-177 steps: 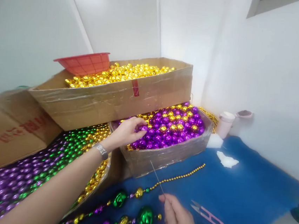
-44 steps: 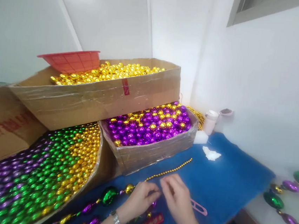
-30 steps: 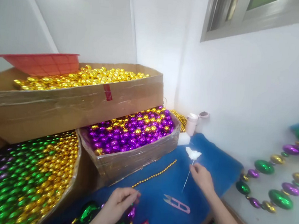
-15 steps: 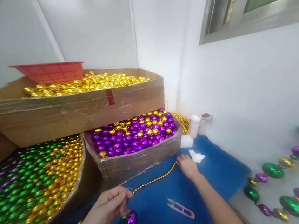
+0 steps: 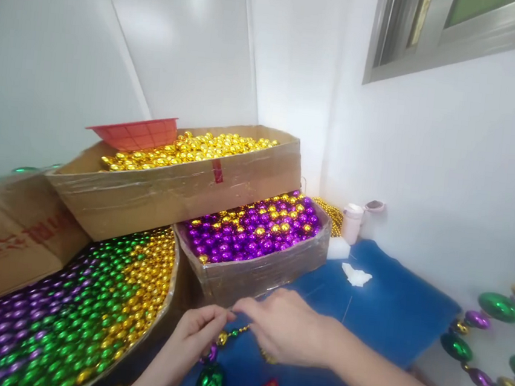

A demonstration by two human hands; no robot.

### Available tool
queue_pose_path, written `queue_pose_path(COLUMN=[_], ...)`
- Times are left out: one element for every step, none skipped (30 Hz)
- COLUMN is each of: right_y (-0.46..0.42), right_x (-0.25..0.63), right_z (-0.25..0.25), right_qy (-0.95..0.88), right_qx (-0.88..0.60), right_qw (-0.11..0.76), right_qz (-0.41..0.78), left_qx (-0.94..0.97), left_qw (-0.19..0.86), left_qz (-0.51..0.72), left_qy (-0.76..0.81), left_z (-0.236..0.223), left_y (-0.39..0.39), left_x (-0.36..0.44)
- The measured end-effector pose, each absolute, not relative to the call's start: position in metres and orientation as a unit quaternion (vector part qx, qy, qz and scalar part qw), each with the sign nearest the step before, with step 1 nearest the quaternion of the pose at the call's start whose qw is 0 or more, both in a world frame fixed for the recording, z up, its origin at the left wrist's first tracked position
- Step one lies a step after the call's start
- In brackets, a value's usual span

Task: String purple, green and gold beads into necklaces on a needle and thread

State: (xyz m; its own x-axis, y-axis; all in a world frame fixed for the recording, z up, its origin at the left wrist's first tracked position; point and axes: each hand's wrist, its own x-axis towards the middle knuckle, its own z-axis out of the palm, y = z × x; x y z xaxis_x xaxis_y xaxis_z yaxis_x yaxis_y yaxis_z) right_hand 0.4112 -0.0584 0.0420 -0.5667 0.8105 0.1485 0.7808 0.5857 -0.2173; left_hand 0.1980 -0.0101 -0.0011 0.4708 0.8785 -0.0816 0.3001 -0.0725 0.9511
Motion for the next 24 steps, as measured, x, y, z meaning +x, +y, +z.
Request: queue_pose_path(right_y=[-0.056, -0.053, -0.049, -0.046, -0.043, -0.040, -0.039, -0.038, -0.037, -0.036, -0.035, -0.035, -0.035, -0.034, -0.034, -0.033, -0.033, -0.033, -0.033, -0.033, -0.032, -0.032, -0.031, -0.030], right_x=[0.401, 0.393, 0.385, 0.379, 0.374, 0.370, 0.367, 0.364, 0.362, 0.360, 0.360, 0.361, 0.364, 0.368, 0.374, 0.380, 0.387, 0.393, 0.396, 0.397, 0.394, 0.386, 0.375, 0.360], right_z=[0.043, 0.043, 0.043, 0.042, 0.042, 0.042, 0.043, 0.044, 0.044, 0.045, 0.046, 0.047, 0.049, 0.050, 0.053, 0.056, 0.061, 0.067, 0.074, 0.083, 0.092, 0.101, 0.110, 0.117], right_qy=[-0.890, -0.895, -0.897, -0.898, -0.898, -0.898, -0.897, -0.897, -0.897, -0.898, -0.900, -0.901, -0.901, -0.902, -0.902, -0.902, -0.901, -0.901, -0.902, -0.903, -0.905, -0.909, -0.913, -0.918], right_qx=[-0.437, -0.428, -0.422, -0.420, -0.419, -0.420, -0.421, -0.421, -0.420, -0.417, -0.413, -0.410, -0.408, -0.408, -0.410, -0.412, -0.415, -0.416, -0.416, -0.413, -0.407, -0.398, -0.387, -0.373], right_qw=[0.114, 0.114, 0.115, 0.115, 0.115, 0.113, 0.111, 0.107, 0.103, 0.098, 0.093, 0.088, 0.084, 0.080, 0.077, 0.076, 0.076, 0.079, 0.084, 0.091, 0.100, 0.109, 0.117, 0.124], right_qz=[0.061, 0.063, 0.064, 0.066, 0.067, 0.070, 0.075, 0.081, 0.089, 0.099, 0.107, 0.114, 0.118, 0.118, 0.114, 0.107, 0.099, 0.092, 0.084, 0.076, 0.069, 0.062, 0.056, 0.053], left_qx=[0.695, 0.710, 0.724, 0.735, 0.744, 0.750, 0.755, 0.760, 0.765, 0.772, 0.779, 0.788, 0.797, 0.806, 0.814, 0.820, 0.826, 0.830, 0.834, 0.837, 0.840, 0.842, 0.844, 0.845], left_qw=[0.520, 0.516, 0.513, 0.511, 0.510, 0.510, 0.509, 0.506, 0.501, 0.492, 0.479, 0.461, 0.441, 0.419, 0.399, 0.381, 0.368, 0.359, 0.354, 0.353, 0.356, 0.361, 0.370, 0.380], left_qz=[0.265, 0.254, 0.243, 0.233, 0.223, 0.214, 0.207, 0.201, 0.197, 0.195, 0.194, 0.195, 0.198, 0.201, 0.205, 0.206, 0.206, 0.205, 0.201, 0.196, 0.190, 0.183, 0.174, 0.164], left_qy=[0.421, 0.406, 0.392, 0.380, 0.370, 0.363, 0.358, 0.355, 0.353, 0.353, 0.355, 0.358, 0.362, 0.366, 0.370, 0.373, 0.374, 0.374, 0.372, 0.368, 0.363, 0.356, 0.348, 0.339], left_z=[0.000, 0.000, 0.000, 0.001, 0.001, 0.001, 0.000, 0.000, -0.001, -0.002, -0.003, -0.004, -0.004, -0.004, -0.003, -0.001, 0.001, 0.003, 0.005, 0.006, 0.008, 0.009, 0.009, 0.010], left_y=[-0.012, -0.014, -0.016, -0.018, -0.020, -0.021, -0.023, -0.025, -0.026, -0.027, -0.027, -0.028, -0.028, -0.028, -0.028, -0.029, -0.029, -0.030, -0.031, -0.032, -0.033, -0.034, -0.034, -0.035], left_x=[0.199, 0.199, 0.199, 0.198, 0.196, 0.193, 0.191, 0.188, 0.186, 0.184, 0.182, 0.181, 0.179, 0.178, 0.176, 0.173, 0.171, 0.169, 0.168, 0.167, 0.168, 0.169, 0.172, 0.175])
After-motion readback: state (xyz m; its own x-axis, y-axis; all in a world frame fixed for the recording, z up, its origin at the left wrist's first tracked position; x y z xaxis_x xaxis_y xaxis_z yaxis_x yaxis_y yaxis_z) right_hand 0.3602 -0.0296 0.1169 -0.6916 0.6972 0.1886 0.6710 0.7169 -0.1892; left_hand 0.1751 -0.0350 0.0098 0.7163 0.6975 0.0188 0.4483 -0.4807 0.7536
